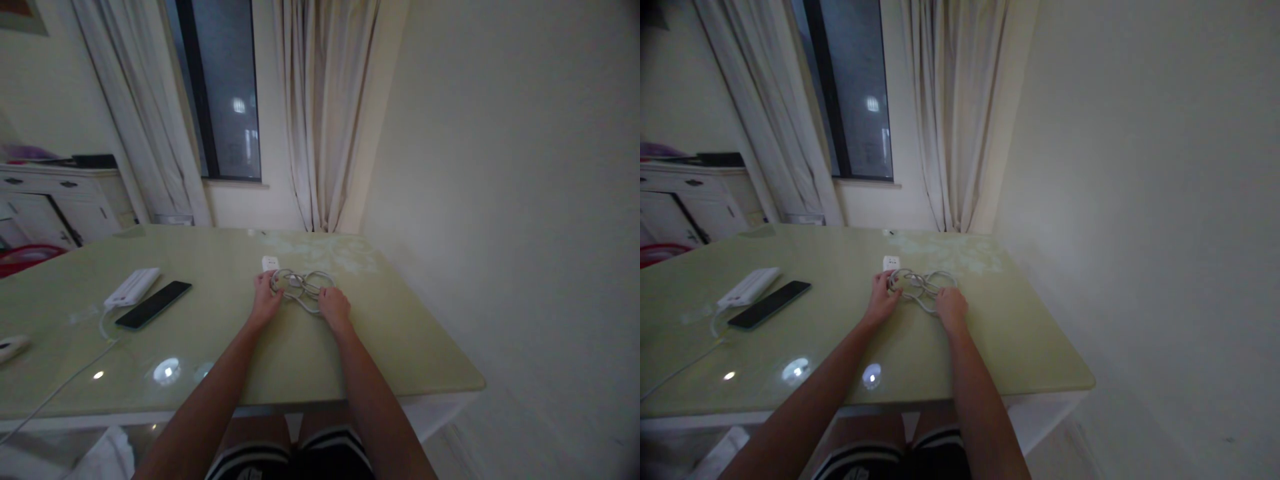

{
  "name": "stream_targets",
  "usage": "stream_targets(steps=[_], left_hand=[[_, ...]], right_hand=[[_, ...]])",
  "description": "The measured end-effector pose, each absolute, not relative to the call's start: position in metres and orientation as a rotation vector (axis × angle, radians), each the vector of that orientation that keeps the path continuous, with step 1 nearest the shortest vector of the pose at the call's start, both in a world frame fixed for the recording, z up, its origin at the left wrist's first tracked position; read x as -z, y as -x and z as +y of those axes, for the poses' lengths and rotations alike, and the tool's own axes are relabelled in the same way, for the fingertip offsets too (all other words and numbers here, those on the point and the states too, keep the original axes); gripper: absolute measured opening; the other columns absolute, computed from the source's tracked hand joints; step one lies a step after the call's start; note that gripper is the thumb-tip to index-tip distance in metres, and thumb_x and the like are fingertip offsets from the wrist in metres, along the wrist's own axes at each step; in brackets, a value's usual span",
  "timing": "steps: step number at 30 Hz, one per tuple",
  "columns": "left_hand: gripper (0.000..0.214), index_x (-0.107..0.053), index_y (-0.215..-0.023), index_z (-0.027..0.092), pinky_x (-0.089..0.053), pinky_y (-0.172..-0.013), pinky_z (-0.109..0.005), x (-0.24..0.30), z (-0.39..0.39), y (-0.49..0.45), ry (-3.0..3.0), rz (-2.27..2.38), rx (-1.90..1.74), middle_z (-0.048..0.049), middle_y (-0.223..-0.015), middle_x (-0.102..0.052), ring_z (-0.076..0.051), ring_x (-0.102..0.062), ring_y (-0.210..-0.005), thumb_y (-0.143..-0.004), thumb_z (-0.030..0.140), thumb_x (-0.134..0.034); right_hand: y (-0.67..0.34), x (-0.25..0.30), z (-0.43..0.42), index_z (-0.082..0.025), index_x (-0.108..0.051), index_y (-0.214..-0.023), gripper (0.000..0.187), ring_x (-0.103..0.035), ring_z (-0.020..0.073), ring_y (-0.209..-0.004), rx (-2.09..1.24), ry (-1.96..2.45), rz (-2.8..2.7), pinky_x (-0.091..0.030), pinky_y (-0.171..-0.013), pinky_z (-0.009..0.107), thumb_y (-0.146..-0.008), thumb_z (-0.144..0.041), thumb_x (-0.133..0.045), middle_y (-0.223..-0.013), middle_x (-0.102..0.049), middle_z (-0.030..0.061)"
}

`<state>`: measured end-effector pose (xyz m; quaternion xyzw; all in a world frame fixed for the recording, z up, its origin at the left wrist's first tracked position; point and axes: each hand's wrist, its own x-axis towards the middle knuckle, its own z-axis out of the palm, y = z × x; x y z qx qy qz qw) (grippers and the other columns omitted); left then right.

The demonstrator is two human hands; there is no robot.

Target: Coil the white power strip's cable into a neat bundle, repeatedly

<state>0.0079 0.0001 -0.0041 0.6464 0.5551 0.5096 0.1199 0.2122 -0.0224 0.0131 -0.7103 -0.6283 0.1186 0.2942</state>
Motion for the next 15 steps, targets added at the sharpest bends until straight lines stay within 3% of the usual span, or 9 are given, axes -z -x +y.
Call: stream_targets(steps=[4, 7, 9, 13, 15], left_hand=[[0.059, -0.051, -0.136, 0.014, -0.045, -0.109, -0.041, 0.001, 0.000, 0.005, -1.782, 1.874, -1.541, -0.0157, -0.127, -0.051, -0.026, -0.052, -0.124, -0.078, 0.003, -0.050], [0.062, -0.045, -0.146, 0.011, -0.041, -0.111, -0.049, -0.001, -0.004, 0.011, -1.752, 2.192, -1.462, -0.0209, -0.141, -0.046, -0.033, -0.047, -0.132, -0.084, 0.008, -0.049], [0.058, -0.048, -0.146, 0.014, -0.035, -0.113, -0.053, -0.004, -0.009, 0.006, -1.867, 2.279, -1.379, -0.0195, -0.147, -0.045, -0.035, -0.041, -0.138, -0.087, 0.012, -0.048], [0.042, -0.057, -0.139, 0.024, -0.029, -0.119, -0.046, -0.007, -0.025, -0.025, -2.468, 1.683, -1.069, -0.0108, -0.141, -0.059, -0.026, -0.049, -0.134, -0.099, 0.027, -0.042], [0.043, -0.054, -0.142, 0.028, -0.023, -0.122, -0.046, -0.005, -0.031, -0.041, -2.630, 1.366, -0.863, -0.0077, -0.140, -0.061, -0.023, -0.051, -0.133, -0.103, 0.035, -0.038]], right_hand=[[-0.194, -0.014, -0.028, -0.017, -0.077, -0.096, 0.043, -0.072, 0.0245, -0.091, -0.352, 1.881, -1.813, -0.050, -0.082, 0.033, -0.103, -0.040, -0.041, -0.095, -0.074, 0.0161], [-0.179, -0.012, -0.033, -0.018, -0.074, -0.101, 0.043, -0.071, 0.0234, -0.092, -0.305, 1.794, -1.962, -0.050, -0.082, 0.032, -0.105, -0.041, -0.037, -0.101, -0.074, 0.0147], [-0.175, -0.010, -0.035, -0.018, -0.073, -0.102, 0.043, -0.070, 0.0236, -0.091, -0.264, 1.772, -1.984, -0.050, -0.082, 0.032, -0.105, -0.041, -0.036, -0.101, -0.073, 0.0143], [-0.182, -0.004, -0.033, -0.019, -0.072, -0.103, 0.034, -0.069, 0.0243, -0.092, -0.225, 1.822, -1.863, -0.050, -0.083, 0.032, -0.101, -0.040, -0.046, -0.102, -0.072, 0.0144], [-0.188, -0.002, -0.030, -0.020, -0.071, -0.110, 0.028, -0.069, 0.0231, -0.095, -0.237, 1.821, -1.833, -0.050, -0.084, 0.030, -0.099, -0.033, -0.048, -0.108, -0.071, 0.0133]])
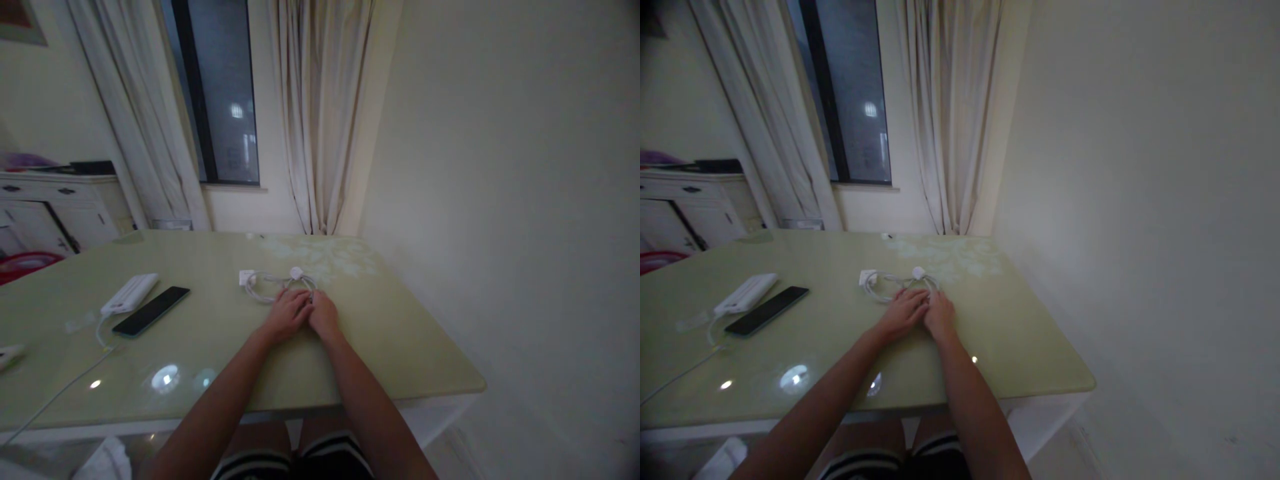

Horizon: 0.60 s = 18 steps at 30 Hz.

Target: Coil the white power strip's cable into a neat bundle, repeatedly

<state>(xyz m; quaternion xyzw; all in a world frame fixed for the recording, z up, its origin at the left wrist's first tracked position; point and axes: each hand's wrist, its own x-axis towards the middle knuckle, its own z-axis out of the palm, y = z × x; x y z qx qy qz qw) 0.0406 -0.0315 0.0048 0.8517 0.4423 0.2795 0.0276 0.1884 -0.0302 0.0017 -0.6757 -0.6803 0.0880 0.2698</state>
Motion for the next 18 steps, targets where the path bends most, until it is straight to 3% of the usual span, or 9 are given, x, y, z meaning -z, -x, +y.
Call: stream_targets(steps=[3, 8, 18], left_hand=[[0.046, -0.048, -0.148, 0.029, -0.021, -0.122, -0.048, 0.002, -0.035, -0.049, -2.634, 1.329, -0.755, -0.0072, -0.138, -0.063, -0.021, -0.054, -0.131, -0.105, 0.040, -0.033], [0.041, -0.056, -0.141, 0.034, -0.030, -0.115, -0.047, 0.007, -0.026, -0.037, -2.657, 1.505, -0.685, -0.0079, -0.126, -0.066, -0.025, -0.057, -0.122, -0.101, 0.035, -0.046], [0.040, -0.057, -0.137, 0.027, -0.039, -0.102, -0.046, 0.002, -0.016, -0.003, -2.382, 2.134, -0.605, -0.0155, -0.120, -0.058, -0.031, -0.054, -0.116, -0.101, 0.031, -0.042]], right_hand=[[-0.195, -0.001, -0.024, -0.019, -0.070, -0.115, 0.032, -0.068, 0.0217, -0.100, -0.301, 1.774, -1.784, -0.049, -0.088, 0.029, -0.099, -0.026, -0.044, -0.112, -0.072, 0.0124], [-0.198, -0.005, -0.015, -0.018, -0.071, -0.120, 0.038, -0.065, 0.0193, -0.112, -0.403, 1.678, -1.615, -0.046, -0.099, 0.028, -0.097, -0.018, -0.042, -0.121, -0.072, 0.0103], [-0.185, 0.001, -0.017, -0.017, -0.071, -0.119, 0.032, -0.067, 0.0165, -0.095, -0.425, 1.616, -1.659, -0.048, -0.091, 0.025, -0.094, -0.021, -0.051, -0.114, -0.072, 0.0096]])
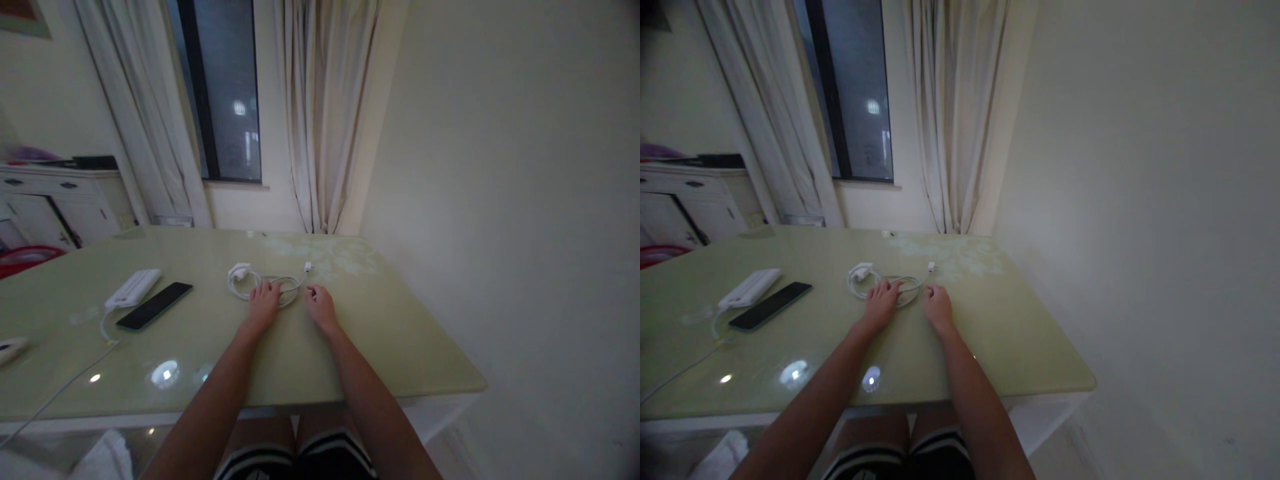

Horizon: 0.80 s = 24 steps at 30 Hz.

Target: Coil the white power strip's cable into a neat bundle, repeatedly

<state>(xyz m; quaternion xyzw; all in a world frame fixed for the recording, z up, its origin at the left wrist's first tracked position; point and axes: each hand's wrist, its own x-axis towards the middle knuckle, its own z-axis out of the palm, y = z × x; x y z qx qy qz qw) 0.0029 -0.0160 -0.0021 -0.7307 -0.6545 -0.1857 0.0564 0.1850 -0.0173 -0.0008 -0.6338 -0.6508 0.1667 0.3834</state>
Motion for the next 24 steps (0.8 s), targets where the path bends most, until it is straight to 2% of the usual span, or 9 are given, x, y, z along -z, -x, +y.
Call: stream_targets(steps=[6, 9, 12, 16, 20, 24], left_hand=[[0.041, -0.060, -0.132, 0.019, -0.039, -0.100, -0.049, -0.001, -0.017, 0.006, 2.078, -2.093, 0.660, -0.0195, -0.122, -0.059, -0.035, -0.054, -0.117, -0.095, 0.019, -0.042], [0.059, -0.053, -0.141, 0.024, -0.035, -0.108, -0.047, -0.004, -0.022, -0.008, 2.333, -1.850, 0.808, -0.0143, -0.132, -0.058, -0.031, -0.051, -0.125, -0.084, 0.010, -0.047], [0.068, -0.050, -0.144, 0.025, -0.031, -0.114, -0.046, -0.005, -0.028, -0.029, 2.631, -1.508, 0.905, -0.0099, -0.139, -0.057, -0.028, -0.048, -0.131, -0.078, 0.011, -0.052], [0.065, -0.051, -0.143, 0.020, -0.034, -0.114, -0.043, -0.001, -0.030, -0.042, 2.733, -1.412, 0.996, -0.0115, -0.136, -0.061, -0.027, -0.051, -0.128, -0.078, 0.014, -0.056], [0.055, -0.059, -0.136, 0.022, -0.036, -0.113, -0.043, 0.003, -0.026, -0.036, 2.704, -1.444, 1.029, -0.0099, -0.131, -0.066, -0.026, -0.056, -0.125, -0.082, 0.015, -0.054], [0.057, -0.059, -0.137, 0.022, -0.038, -0.113, -0.044, 0.004, -0.024, -0.032, 2.718, -1.471, 1.004, -0.0098, -0.127, -0.069, -0.025, -0.061, -0.120, -0.081, 0.013, -0.056]], right_hand=[[-0.182, 0.000, -0.019, -0.016, -0.072, -0.117, 0.032, -0.066, 0.0161, -0.091, -0.449, 1.569, -1.679, -0.048, -0.090, 0.026, -0.092, -0.019, -0.053, -0.113, -0.071, 0.0098], [-0.180, -0.001, -0.021, -0.015, -0.073, -0.113, 0.029, -0.067, 0.0161, -0.091, -0.455, 1.523, -1.684, -0.048, -0.087, 0.025, -0.094, -0.020, -0.052, -0.110, -0.073, 0.0094], [-0.178, -0.004, -0.024, -0.016, -0.074, -0.106, 0.025, -0.067, 0.0164, -0.087, -0.467, 1.477, -1.708, -0.048, -0.082, 0.024, -0.096, -0.022, -0.052, -0.102, -0.075, 0.0089], [-0.178, -0.009, -0.028, -0.018, -0.075, -0.100, 0.020, -0.068, 0.0173, -0.085, -0.471, 1.515, -1.710, -0.047, -0.078, 0.023, -0.095, -0.024, -0.057, -0.098, -0.077, 0.0082], [-0.178, -0.011, -0.031, -0.019, -0.076, -0.100, 0.024, -0.069, 0.0171, -0.088, -0.472, 1.487, -1.775, -0.046, -0.078, 0.023, -0.097, -0.026, -0.054, -0.100, -0.078, 0.0073], [-0.177, -0.011, -0.032, -0.019, -0.078, -0.098, 0.026, -0.070, 0.0170, -0.088, -0.429, 1.509, -1.831, -0.045, -0.078, 0.022, -0.098, -0.026, -0.052, -0.100, -0.078, 0.0085]])
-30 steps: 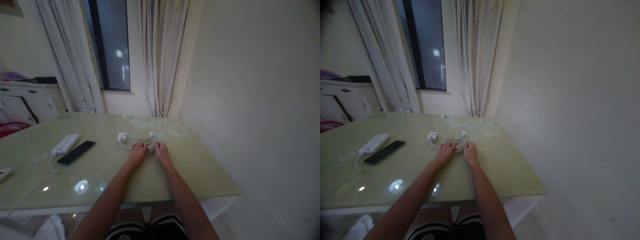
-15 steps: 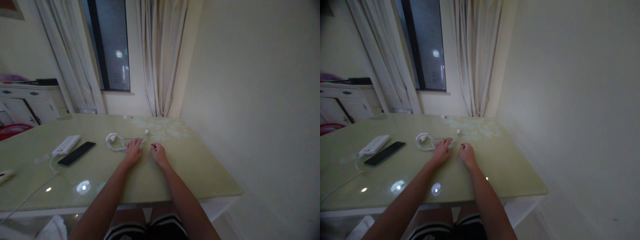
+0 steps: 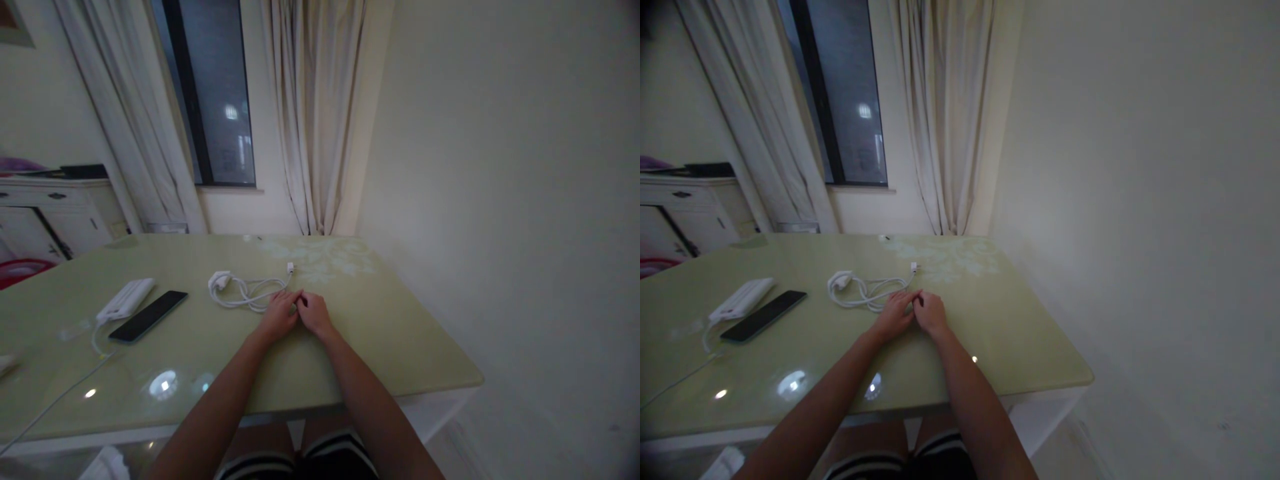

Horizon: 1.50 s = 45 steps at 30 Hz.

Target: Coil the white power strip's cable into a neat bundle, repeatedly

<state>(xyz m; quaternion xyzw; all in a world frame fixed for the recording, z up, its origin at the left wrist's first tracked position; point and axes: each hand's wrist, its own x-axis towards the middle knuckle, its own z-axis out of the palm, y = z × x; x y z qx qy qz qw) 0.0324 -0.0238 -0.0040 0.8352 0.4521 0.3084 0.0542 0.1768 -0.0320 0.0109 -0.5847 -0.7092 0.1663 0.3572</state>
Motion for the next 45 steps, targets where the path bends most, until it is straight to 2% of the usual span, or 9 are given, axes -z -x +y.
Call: stream_targets(steps=[16, 24, 45], left_hand=[[0.058, -0.060, -0.138, 0.017, -0.044, -0.108, -0.043, 0.0023, -0.0249, -0.0348, -2.544, 1.378, -0.910, -0.0124, -0.124, -0.072, -0.026, -0.065, -0.114, -0.082, 0.010, -0.055], [0.057, -0.062, -0.137, 0.018, -0.045, -0.107, -0.044, 0.0025, -0.0242, -0.0348, -2.586, 1.405, -0.911, -0.0115, -0.115, -0.074, -0.026, -0.066, -0.109, -0.080, 0.011, -0.057], [0.058, -0.058, -0.140, 0.021, -0.043, -0.108, -0.044, 0.0015, -0.0275, -0.0352, -2.615, 1.436, -0.986, -0.0104, -0.125, -0.070, -0.026, -0.062, -0.117, -0.083, 0.012, -0.052]], right_hand=[[-0.1777, -0.0098, -0.0311, -0.019, -0.079, -0.100, 0.028, -0.070, 0.0183, -0.087, -0.454, 1.511, -1.849, -0.043, -0.075, 0.023, -0.098, -0.027, -0.052, -0.100, -0.078, 0.0097], [-0.1766, -0.0107, -0.0315, -0.019, -0.079, -0.097, 0.027, -0.070, 0.0184, -0.086, -0.439, 1.520, -1.855, -0.043, -0.074, 0.024, -0.097, -0.025, -0.053, -0.099, -0.079, 0.0098], [-0.1766, -0.0072, -0.0294, -0.019, -0.078, -0.096, 0.024, -0.068, 0.0168, -0.080, -0.404, 1.461, -1.816, -0.043, -0.072, 0.023, -0.097, -0.026, -0.054, -0.093, -0.078, 0.0083]])
